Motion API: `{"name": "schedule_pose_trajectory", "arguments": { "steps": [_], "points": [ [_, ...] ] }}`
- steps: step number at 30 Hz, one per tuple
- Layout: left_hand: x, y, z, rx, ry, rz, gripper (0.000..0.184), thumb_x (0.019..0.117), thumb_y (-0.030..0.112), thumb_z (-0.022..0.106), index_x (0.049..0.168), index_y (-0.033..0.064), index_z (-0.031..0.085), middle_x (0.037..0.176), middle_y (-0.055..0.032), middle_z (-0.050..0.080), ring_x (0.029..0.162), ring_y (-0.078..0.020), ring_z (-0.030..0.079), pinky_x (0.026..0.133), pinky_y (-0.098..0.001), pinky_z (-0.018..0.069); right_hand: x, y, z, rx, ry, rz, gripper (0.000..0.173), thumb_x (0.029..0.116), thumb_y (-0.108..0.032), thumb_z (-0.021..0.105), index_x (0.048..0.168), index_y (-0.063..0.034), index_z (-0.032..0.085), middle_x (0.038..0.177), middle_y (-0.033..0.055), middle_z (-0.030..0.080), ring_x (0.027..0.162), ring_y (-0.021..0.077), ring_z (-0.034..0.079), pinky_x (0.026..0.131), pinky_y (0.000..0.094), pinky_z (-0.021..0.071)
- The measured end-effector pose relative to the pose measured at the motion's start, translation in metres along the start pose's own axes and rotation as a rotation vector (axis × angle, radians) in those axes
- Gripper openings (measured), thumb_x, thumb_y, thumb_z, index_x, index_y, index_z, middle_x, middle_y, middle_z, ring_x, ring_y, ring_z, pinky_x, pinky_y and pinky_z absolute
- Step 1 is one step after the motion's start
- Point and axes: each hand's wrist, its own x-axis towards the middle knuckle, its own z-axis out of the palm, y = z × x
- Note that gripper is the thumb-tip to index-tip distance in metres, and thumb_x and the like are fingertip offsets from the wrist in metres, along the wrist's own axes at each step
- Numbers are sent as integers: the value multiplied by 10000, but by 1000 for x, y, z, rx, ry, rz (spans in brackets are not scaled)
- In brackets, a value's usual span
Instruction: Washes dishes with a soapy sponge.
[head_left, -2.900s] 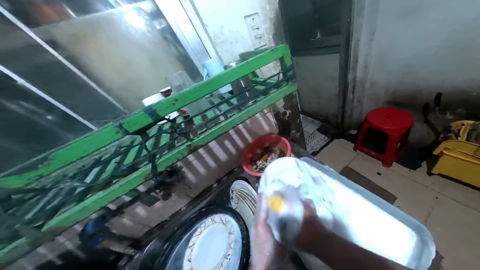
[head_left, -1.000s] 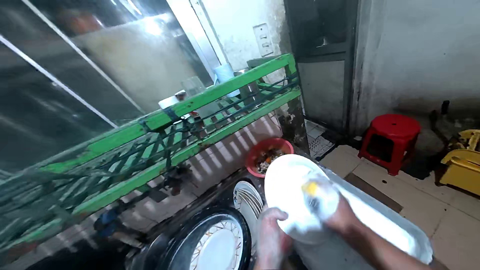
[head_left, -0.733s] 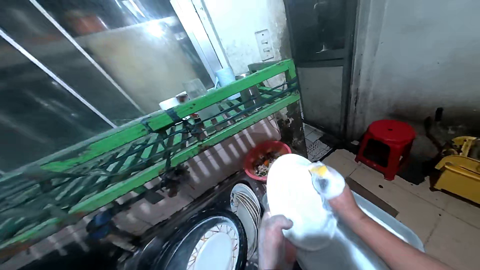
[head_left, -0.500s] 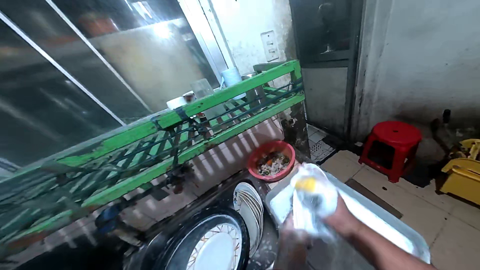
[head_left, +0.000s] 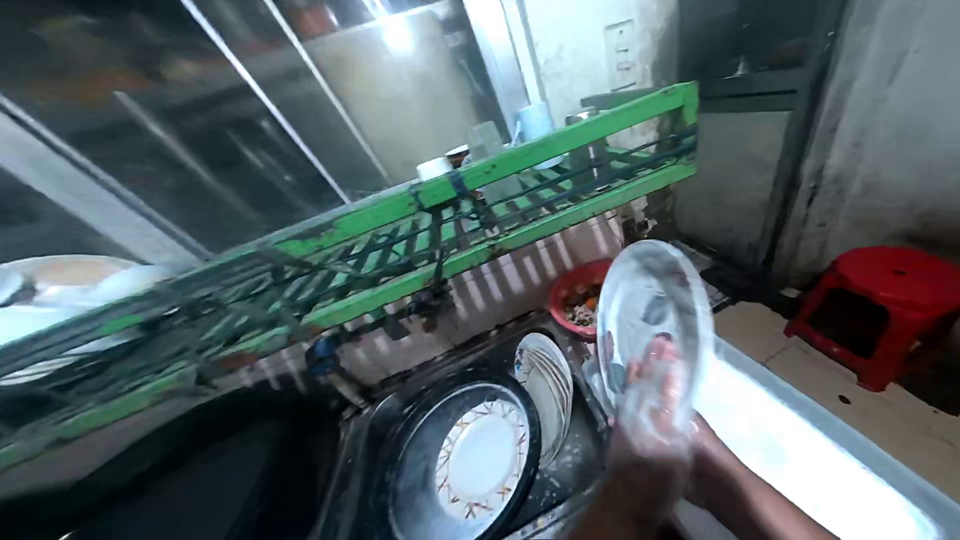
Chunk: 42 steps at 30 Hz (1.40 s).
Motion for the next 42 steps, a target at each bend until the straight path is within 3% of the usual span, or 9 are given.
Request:
{"name": "schedule_pose_trajectory", "arguments": {
  "steps": [2,3,5,9,15,20,24,32,42],
  "points": [
    [6,-26,-26,-235,139,-399,406,1049,83,386,1417,-59,483,1256,-166,634,1142,-148,636,998,-293,524,51,52,-37,39,-54,27,298,1094,-231,458,1230,-3,596,958,117,714,817,200,719,713,366,622],
    [5,-50,-41,-154,164,-467,462,1050,61,366,1499,-20,439,1368,-199,600,1246,-198,602,1077,-341,483,63,58,-55,-45,-48,20,312,1091,-213,478,1284,14,571,1024,154,715,859,236,732,733,385,630],
    [-8,-108,-68,227,153,-526,553,1008,1,438,1559,26,393,1400,-251,592,1297,-343,591,1107,-492,452,76,49,-88,-507,82,-47,321,1053,-142,549,1301,60,575,1131,162,666,987,187,657,876,325,552],
    [-21,-185,-87,390,160,-580,474,1057,100,454,1528,44,460,1456,-209,566,1356,-345,545,1154,-521,410,75,41,-150,-1224,284,-121,417,1030,-285,583,1288,36,649,1291,261,652,1264,374,602,1109,528,436],
    [44,-98,-11,321,-267,-334,442,1040,39,438,1466,63,553,1524,-148,517,1425,-261,483,1208,-424,356,83,39,-148,-1326,243,17,414,1057,-262,521,1303,53,628,1325,281,627,1294,414,577,1104,567,431],
    [65,-90,46,527,-776,-487,410,1040,179,461,1409,50,581,1422,-174,588,1351,-317,537,1128,-524,423,80,49,-158,-1206,290,31,436,1037,-357,544,1283,-11,641,1285,231,653,1234,380,619,1049,580,478],
    [63,-103,56,365,-699,-530,423,1039,106,481,1448,26,554,1458,-178,568,1384,-288,514,1178,-453,378,80,54,-160,-1285,272,36,454,1037,-364,531,1297,-7,637,1309,237,642,1267,395,599,1057,597,466],
    [63,-106,53,96,-463,-622,291,1036,187,584,1255,35,702,1317,-179,641,1244,-278,594,1078,-444,456,83,46,-155,-1213,215,117,424,1025,-328,574,1263,14,653,1313,245,634,1279,390,584,1077,582,450],
    [59,-97,51,287,-603,-598,317,1008,204,585,1272,81,708,1362,-174,598,1266,-299,566,1083,-461,452,75,48,-160,-1172,142,145,430,1011,-365,581,1234,-3,641,1240,226,655,1206,380,617,1013,602,480]
  ]
}}
